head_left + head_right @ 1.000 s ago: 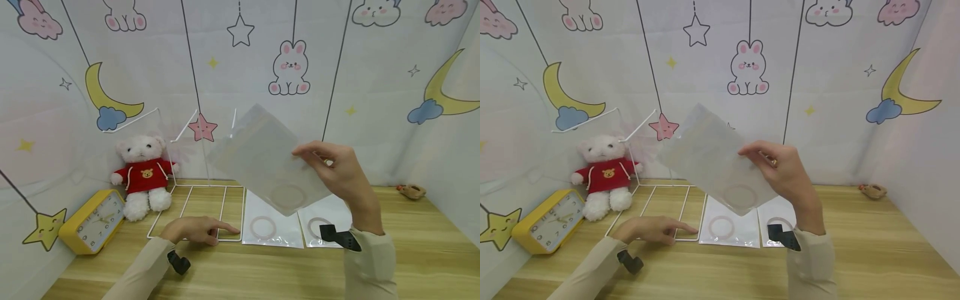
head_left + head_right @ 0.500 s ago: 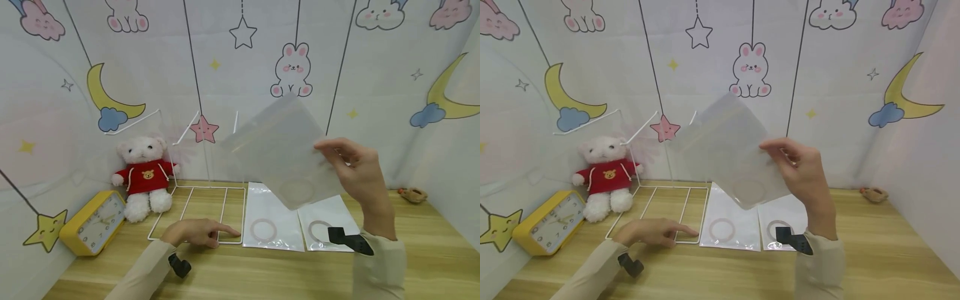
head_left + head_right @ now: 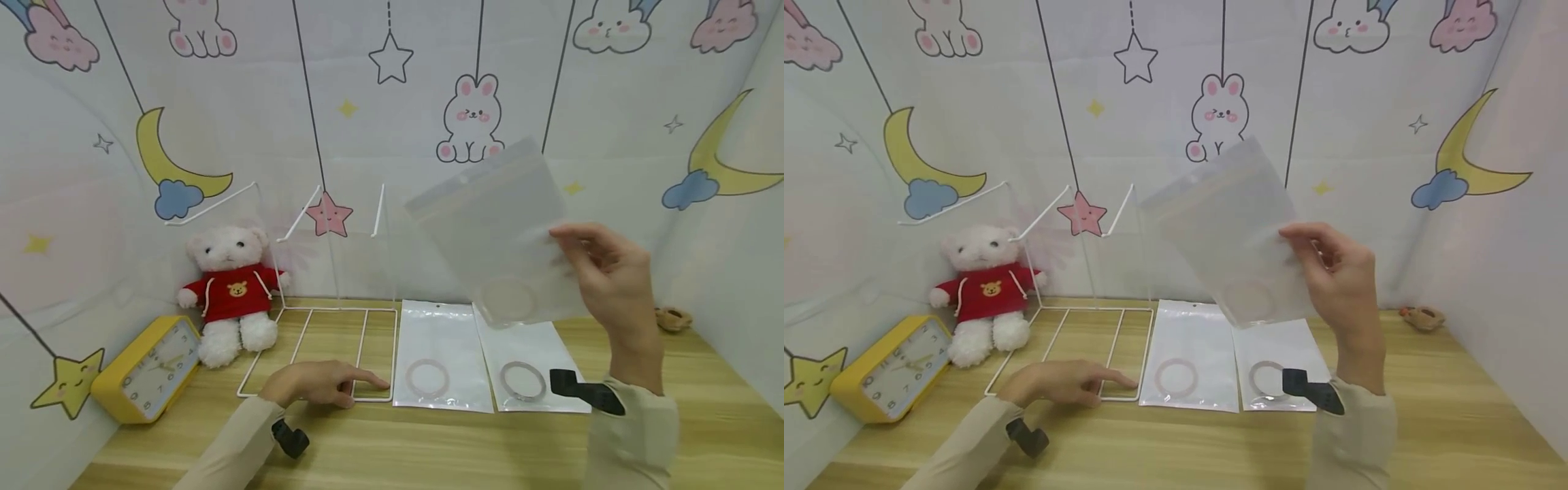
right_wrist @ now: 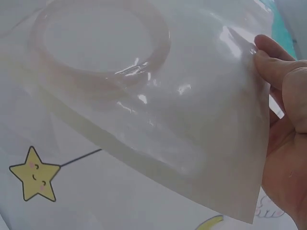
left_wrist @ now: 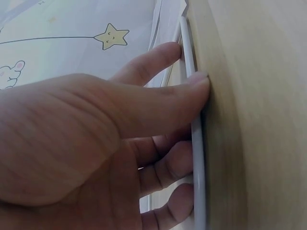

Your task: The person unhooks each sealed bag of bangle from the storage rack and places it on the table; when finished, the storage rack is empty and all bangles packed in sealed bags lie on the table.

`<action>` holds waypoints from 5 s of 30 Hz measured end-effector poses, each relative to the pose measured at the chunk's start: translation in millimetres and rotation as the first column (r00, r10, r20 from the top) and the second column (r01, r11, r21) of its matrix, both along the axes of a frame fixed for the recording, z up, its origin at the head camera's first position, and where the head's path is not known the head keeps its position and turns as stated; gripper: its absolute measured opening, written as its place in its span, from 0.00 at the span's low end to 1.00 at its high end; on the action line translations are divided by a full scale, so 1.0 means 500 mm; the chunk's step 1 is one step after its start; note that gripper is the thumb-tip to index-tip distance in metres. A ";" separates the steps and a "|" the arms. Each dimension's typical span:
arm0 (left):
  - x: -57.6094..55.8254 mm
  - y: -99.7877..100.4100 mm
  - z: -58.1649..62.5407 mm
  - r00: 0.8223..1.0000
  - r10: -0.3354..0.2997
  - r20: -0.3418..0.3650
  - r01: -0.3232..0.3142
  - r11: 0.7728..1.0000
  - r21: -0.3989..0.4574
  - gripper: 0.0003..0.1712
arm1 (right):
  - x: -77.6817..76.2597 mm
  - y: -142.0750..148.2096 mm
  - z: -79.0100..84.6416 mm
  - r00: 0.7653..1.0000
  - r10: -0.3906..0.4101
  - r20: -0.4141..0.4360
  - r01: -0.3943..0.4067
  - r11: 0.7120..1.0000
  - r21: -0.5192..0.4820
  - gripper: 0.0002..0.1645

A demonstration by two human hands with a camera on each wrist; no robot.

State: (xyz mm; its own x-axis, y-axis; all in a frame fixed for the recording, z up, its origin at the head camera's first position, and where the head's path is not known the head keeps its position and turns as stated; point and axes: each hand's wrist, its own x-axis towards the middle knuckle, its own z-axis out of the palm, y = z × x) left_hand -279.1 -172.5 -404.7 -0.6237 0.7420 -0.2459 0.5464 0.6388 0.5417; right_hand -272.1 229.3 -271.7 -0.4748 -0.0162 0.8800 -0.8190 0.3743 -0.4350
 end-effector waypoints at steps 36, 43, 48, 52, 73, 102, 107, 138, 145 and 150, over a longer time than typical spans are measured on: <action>-0.004 -0.001 -0.006 0.999 -0.009 0.035 0.008 1.000 0.029 0.33 | 0.020 0.230 -0.073 0.836 -0.477 0.271 0.357 0.848 0.393 0.11; -0.003 -0.006 0.004 0.999 -0.020 0.044 0.018 0.999 0.035 0.32 | 0.002 0.261 -0.091 0.803 -0.506 0.316 0.345 0.826 0.445 0.12; -0.010 -0.015 -0.002 0.998 -0.043 0.041 0.041 0.998 0.054 0.32 | -0.012 0.285 -0.114 0.761 -0.508 0.404 0.303 0.829 0.471 0.16; -0.012 -0.016 -0.003 0.997 -0.054 0.050 0.051 0.997 0.063 0.32 | -0.014 0.303 -0.136 0.721 -0.477 0.502 0.251 0.856 0.453 0.20; -0.012 -0.003 -0.001 0.998 -0.037 0.050 0.035 0.999 0.039 0.32 | -0.039 0.383 -0.215 0.692 -0.549 0.469 0.276 0.801 0.531 0.14; -0.006 -0.004 -0.002 0.997 -0.023 0.067 0.020 0.999 0.040 0.33 | -0.064 0.405 -0.291 0.606 -0.594 0.529 0.209 0.761 0.614 0.24; -0.008 -0.004 -0.005 0.998 -0.017 0.068 0.015 0.999 0.039 0.33 | -0.062 0.404 -0.302 0.588 -0.584 0.560 0.217 0.781 0.586 0.26; -0.007 -0.004 -0.010 0.997 0.003 0.079 -0.006 0.999 0.037 0.33 | -0.080 0.369 -0.275 0.643 -0.540 0.543 0.195 0.801 0.566 0.22; -0.013 0.007 -0.009 0.998 0.010 0.060 -0.011 1.000 0.029 0.33 | -0.078 0.328 -0.233 0.668 -0.495 0.556 0.151 0.822 0.549 0.21; -0.018 0.016 -0.011 0.998 0.023 0.064 -0.025 0.999 0.025 0.33 | -0.073 0.299 -0.198 0.750 -0.416 0.514 0.071 0.823 0.563 0.20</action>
